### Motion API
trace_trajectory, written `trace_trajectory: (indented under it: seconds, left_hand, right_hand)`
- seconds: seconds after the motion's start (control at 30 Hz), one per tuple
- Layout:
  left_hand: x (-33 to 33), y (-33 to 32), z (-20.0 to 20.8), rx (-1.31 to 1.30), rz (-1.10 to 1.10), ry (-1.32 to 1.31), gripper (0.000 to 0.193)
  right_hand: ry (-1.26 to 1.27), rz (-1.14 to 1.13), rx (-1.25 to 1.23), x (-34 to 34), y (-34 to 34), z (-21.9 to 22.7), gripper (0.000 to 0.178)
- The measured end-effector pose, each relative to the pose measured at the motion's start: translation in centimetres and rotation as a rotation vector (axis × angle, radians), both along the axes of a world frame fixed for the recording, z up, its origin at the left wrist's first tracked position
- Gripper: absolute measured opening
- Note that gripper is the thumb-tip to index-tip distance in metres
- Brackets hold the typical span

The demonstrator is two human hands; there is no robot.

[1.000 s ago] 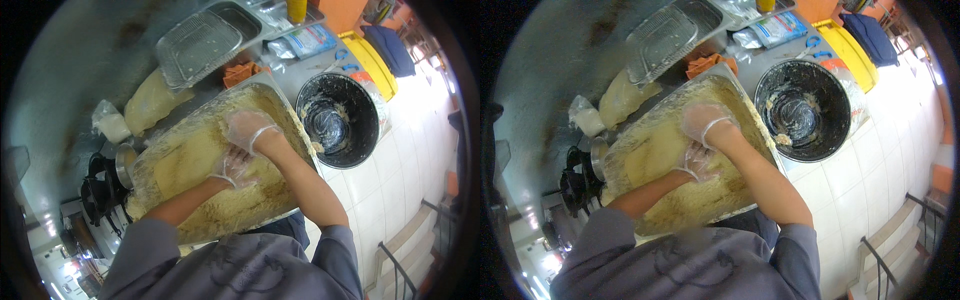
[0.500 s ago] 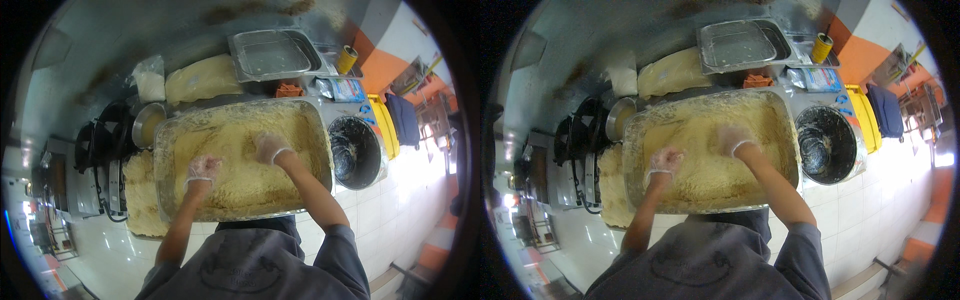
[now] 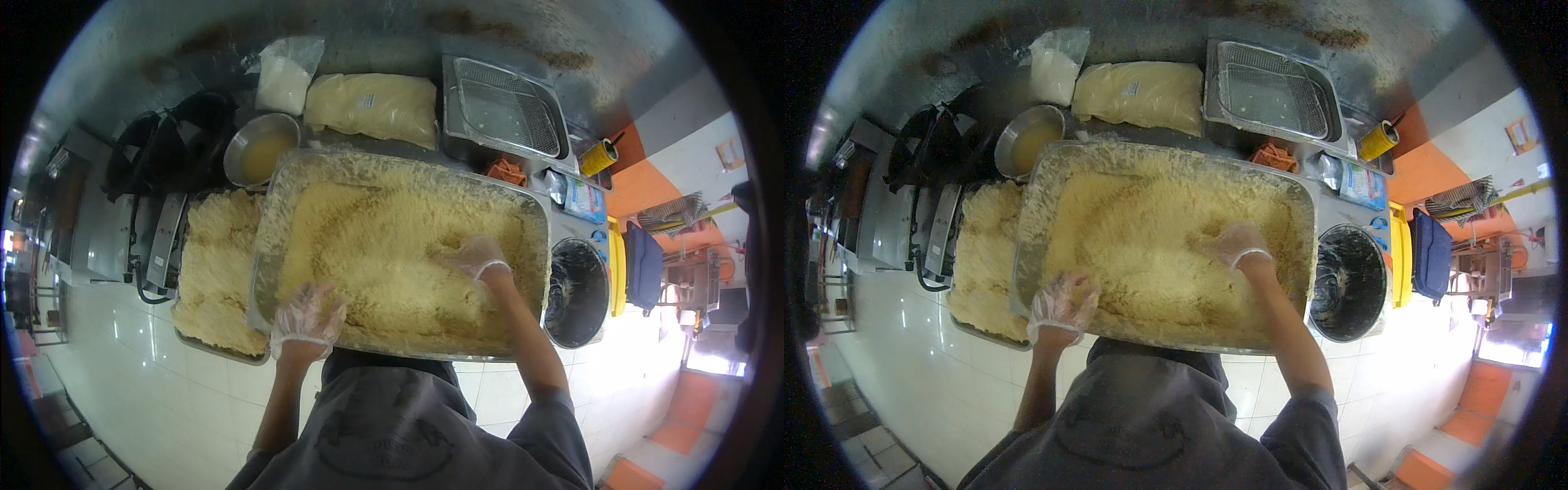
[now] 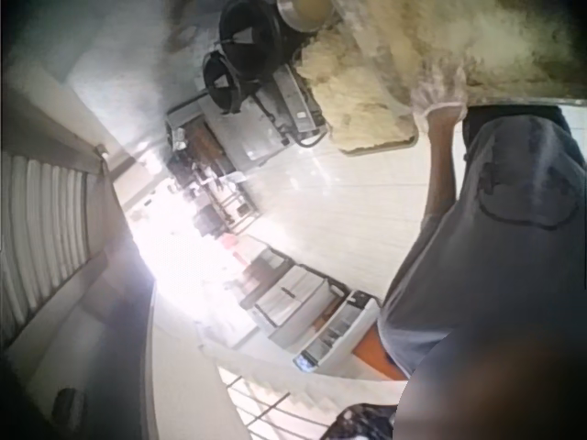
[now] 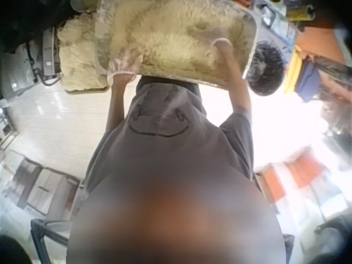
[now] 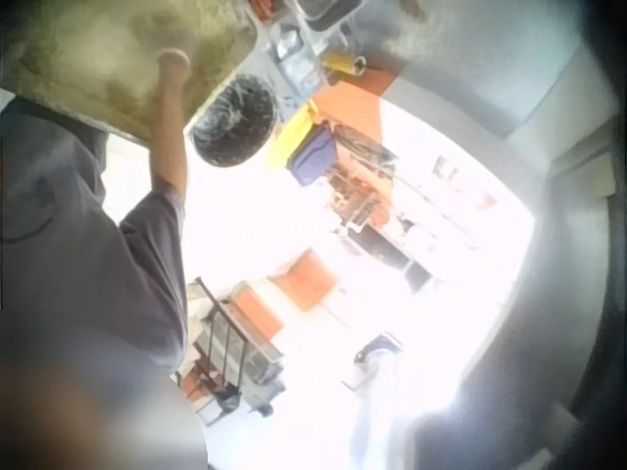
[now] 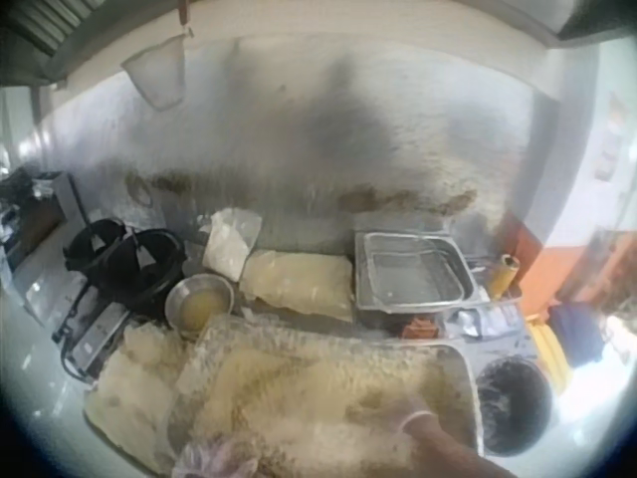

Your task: The person repeatedly picks raw chicken pieces from a bowl, coats them in a tray of breadcrumbs, and places them into a second tray. The process is repeated continuously throughout the clip.

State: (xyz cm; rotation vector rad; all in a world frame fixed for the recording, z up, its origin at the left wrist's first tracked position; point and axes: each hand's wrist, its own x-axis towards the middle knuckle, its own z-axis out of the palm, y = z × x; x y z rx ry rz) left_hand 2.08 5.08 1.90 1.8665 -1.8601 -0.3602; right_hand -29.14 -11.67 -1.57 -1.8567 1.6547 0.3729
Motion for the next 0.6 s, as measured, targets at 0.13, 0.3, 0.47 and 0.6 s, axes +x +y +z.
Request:
trace_trajectory:
  seconds: [0.13,0.3,0.47,0.6]
  left_hand:
    - [-0.6,-0.6,-0.4,-0.101,0.037,0.092,0.025]
    - [-0.5,-0.5,-0.4,-0.108,0.040,0.155,0.024]
    - [-0.3,-0.5,-0.4,-0.105,0.036,0.102,0.024]
    - [-0.1,-0.4,-0.3,0.027,0.027,0.212,0.025]
  right_hand:
    - [-0.390,0.054,-0.078,0.7,0.2,-3.9,0.056]
    - [-1.002,-0.435,0.188,-0.6,0.7,-10.4,0.034]
    - [-0.905,-0.116,0.119,-1.6,-0.1,-13.7,0.028]
    - [-1.130,-0.563,0.417,-1.4,0.5,-12.5,0.036]
